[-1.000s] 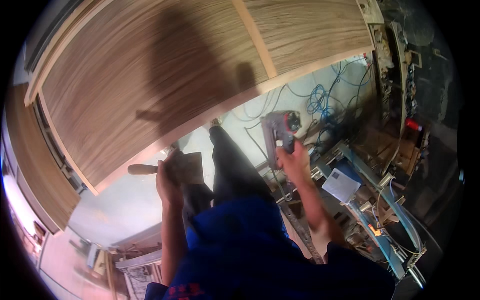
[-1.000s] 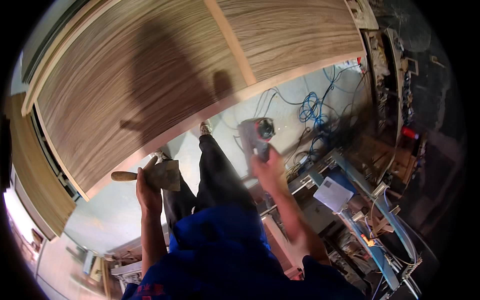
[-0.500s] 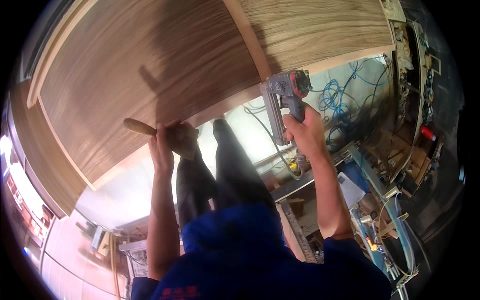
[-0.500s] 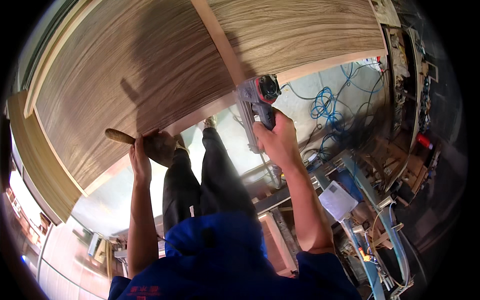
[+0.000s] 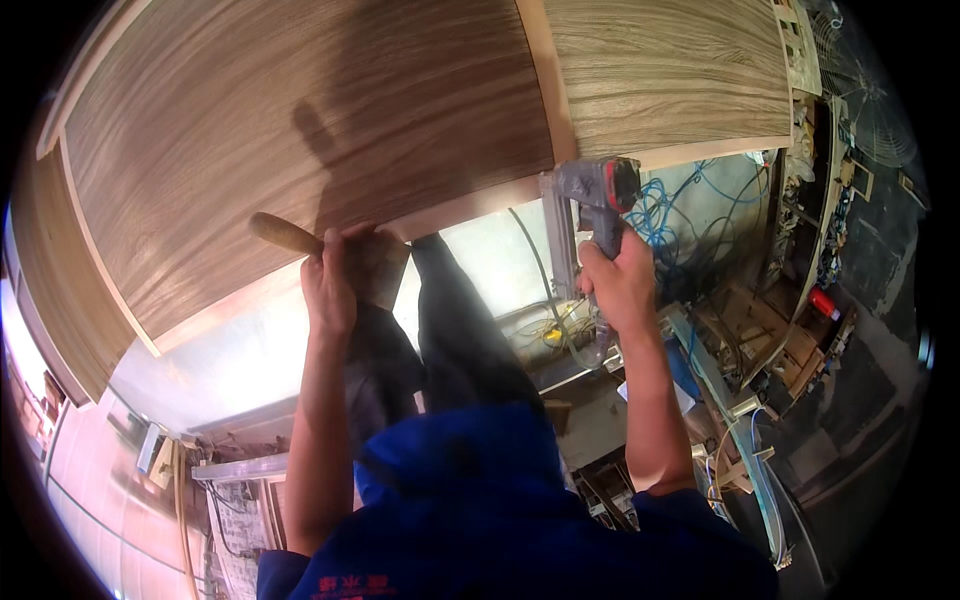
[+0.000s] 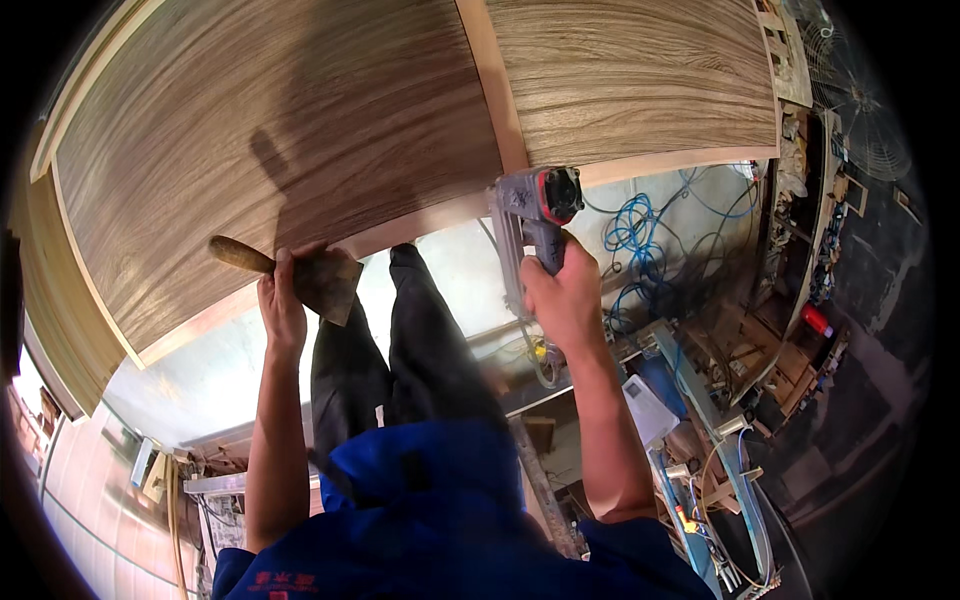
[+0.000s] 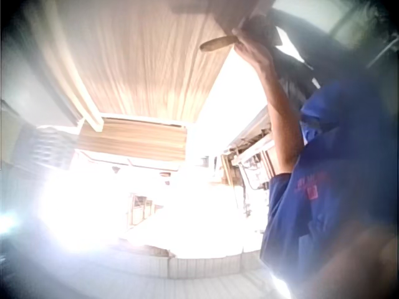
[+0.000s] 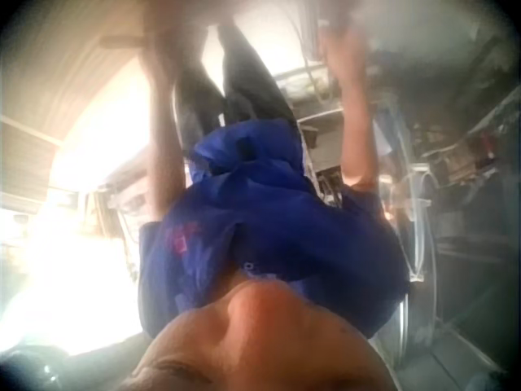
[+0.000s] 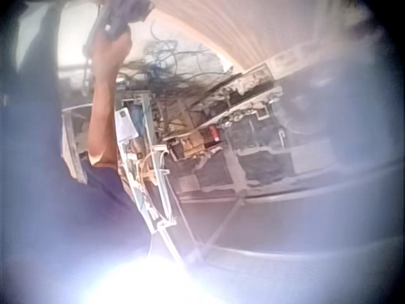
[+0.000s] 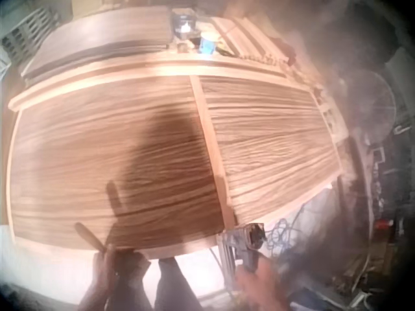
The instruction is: The person assembles a wooden frame by attaching thin wooden strips to a large wooden panel using a nail gun and hammer. They measure the panel with a tape measure and then flip the panel over to inspect the other side.
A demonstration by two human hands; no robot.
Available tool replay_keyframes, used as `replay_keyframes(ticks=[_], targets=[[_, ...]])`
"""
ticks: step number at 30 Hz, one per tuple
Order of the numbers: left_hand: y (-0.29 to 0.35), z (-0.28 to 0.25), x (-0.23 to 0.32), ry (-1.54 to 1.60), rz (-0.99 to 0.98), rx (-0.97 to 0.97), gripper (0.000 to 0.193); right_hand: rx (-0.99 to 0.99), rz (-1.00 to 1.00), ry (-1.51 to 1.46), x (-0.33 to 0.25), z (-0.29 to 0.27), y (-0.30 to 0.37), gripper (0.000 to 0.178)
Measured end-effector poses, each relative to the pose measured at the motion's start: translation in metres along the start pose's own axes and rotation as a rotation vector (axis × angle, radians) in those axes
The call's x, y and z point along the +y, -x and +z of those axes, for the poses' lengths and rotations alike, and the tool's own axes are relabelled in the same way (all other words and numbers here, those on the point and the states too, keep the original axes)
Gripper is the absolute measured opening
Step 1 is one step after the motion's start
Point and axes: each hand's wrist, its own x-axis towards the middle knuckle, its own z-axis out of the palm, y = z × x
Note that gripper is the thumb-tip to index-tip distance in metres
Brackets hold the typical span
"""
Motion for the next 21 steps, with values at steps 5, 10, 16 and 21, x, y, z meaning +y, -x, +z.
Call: replay_keyframes(ticks=[5, 10, 16, 21], targets=[[0.021, -0.019, -0.008, 0.009, -0.073, -0.022, 0.062, 0.041, -0.024, 0.036, 0.005, 0.003, 0.008, 0.018], [0.086, -0.062, -0.040, -0.051, -0.213, -0.012, 0.041, -0.103, -0.047, 0.035, -0.013, 0.050, 0.032, 0.014], [0.117, -0.147, -0.013, -0.250, 0.048, 0.046, 0.032, -0.359, -0.045, 0.078, -0.024, 0.133, 0.072, 0.023], [0.059, -0.207, 0.023, -0.497, 0.477, 0.190, 0.021, -0.418, -0.106, 0.133, -0.039, 0.184, 0.120, 0.010]])
